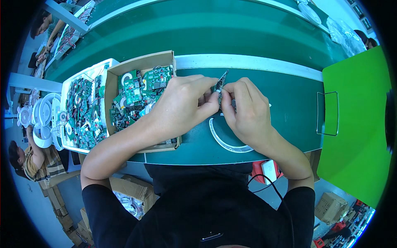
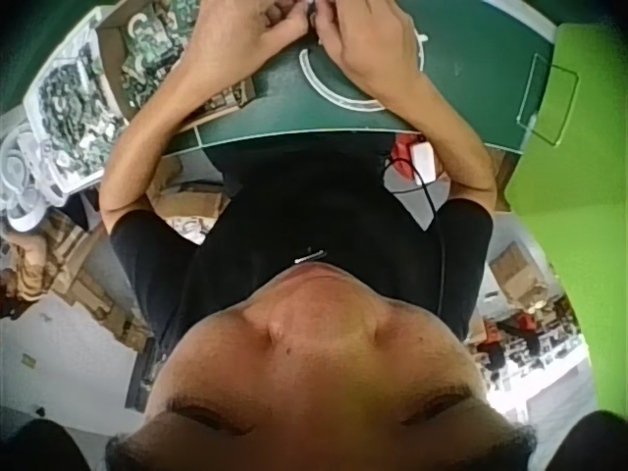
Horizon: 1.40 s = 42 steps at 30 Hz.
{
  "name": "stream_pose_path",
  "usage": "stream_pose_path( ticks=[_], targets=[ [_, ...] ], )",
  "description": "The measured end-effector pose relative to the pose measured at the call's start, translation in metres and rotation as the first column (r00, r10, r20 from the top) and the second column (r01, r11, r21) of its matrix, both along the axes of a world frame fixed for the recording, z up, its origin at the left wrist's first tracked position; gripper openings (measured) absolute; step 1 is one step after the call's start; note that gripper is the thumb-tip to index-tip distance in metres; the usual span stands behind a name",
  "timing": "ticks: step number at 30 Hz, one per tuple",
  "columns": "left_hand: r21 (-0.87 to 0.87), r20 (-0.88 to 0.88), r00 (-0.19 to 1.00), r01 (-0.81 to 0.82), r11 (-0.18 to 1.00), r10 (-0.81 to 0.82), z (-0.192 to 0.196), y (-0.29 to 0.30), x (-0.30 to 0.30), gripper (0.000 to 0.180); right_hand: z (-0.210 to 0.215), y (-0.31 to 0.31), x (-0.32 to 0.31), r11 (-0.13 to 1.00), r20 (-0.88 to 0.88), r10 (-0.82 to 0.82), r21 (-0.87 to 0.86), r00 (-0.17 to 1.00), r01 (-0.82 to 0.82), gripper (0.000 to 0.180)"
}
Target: The person assembles small circuit boards into white circular plastic components by hand.
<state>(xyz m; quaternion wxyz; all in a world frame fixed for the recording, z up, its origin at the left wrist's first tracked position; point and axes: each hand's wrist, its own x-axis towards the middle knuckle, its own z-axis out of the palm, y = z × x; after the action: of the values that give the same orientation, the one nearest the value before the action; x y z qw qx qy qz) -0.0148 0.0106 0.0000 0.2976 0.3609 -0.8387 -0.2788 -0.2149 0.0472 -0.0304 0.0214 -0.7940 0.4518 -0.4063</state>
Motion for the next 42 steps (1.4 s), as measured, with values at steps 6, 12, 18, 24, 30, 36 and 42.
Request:
stream_pose_path(
  ticks=[6,12,18,24,30,36,42],
  targets=[
    [0.053,-0.042,0.999,-0.003,0.999,0.005,-0.001,0.002,-0.002,0.027,-0.003,-0.001,-0.001,0.999,0.054,0.042,0.029,0.998,-0.044,0.018],
    [0.107,-0.076,0.996,-0.031,0.994,0.039,0.002,0.007,-0.003,0.024,-0.003,0.001,0.003,0.999,0.086,0.051,0.008,0.995,-0.052,0.018],
    [0.058,-0.024,0.999,0.029,0.998,-0.028,0.006,-0.007,-0.001,0.029,-0.003,-0.003,0.001,0.995,0.191,0.041,0.081,0.981,-0.057,0.015],
    [-0.096,-0.038,0.998,0.037,0.995,-0.041,-0.006,-0.012,-0.001,0.027,-0.001,-0.004,-0.002,0.852,0.618,-0.102,0.459,0.78,-0.252,0.008],
    [-0.168,-0.07,0.996,0.038,0.985,-0.05,-0.007,-0.013,0.002,0.026,0.001,-0.007,-0.006,0.776,0.676,-0.129,0.525,0.726,-0.351,0.008],
    [-0.103,-0.056,0.997,0.046,0.994,-0.052,-0.008,-0.012,0.004,0.023,0.009,-0.015,-0.018,0.974,0.292,0.082,0.179,0.953,-0.138,0.026],
    [-0.085,-0.042,0.996,0.075,0.994,-0.078,-0.005,-0.011,0.005,0.02,0.005,-0.019,-0.021,0.964,0.25,0.182,0.144,0.951,-0.223,0.026]
  ],
)
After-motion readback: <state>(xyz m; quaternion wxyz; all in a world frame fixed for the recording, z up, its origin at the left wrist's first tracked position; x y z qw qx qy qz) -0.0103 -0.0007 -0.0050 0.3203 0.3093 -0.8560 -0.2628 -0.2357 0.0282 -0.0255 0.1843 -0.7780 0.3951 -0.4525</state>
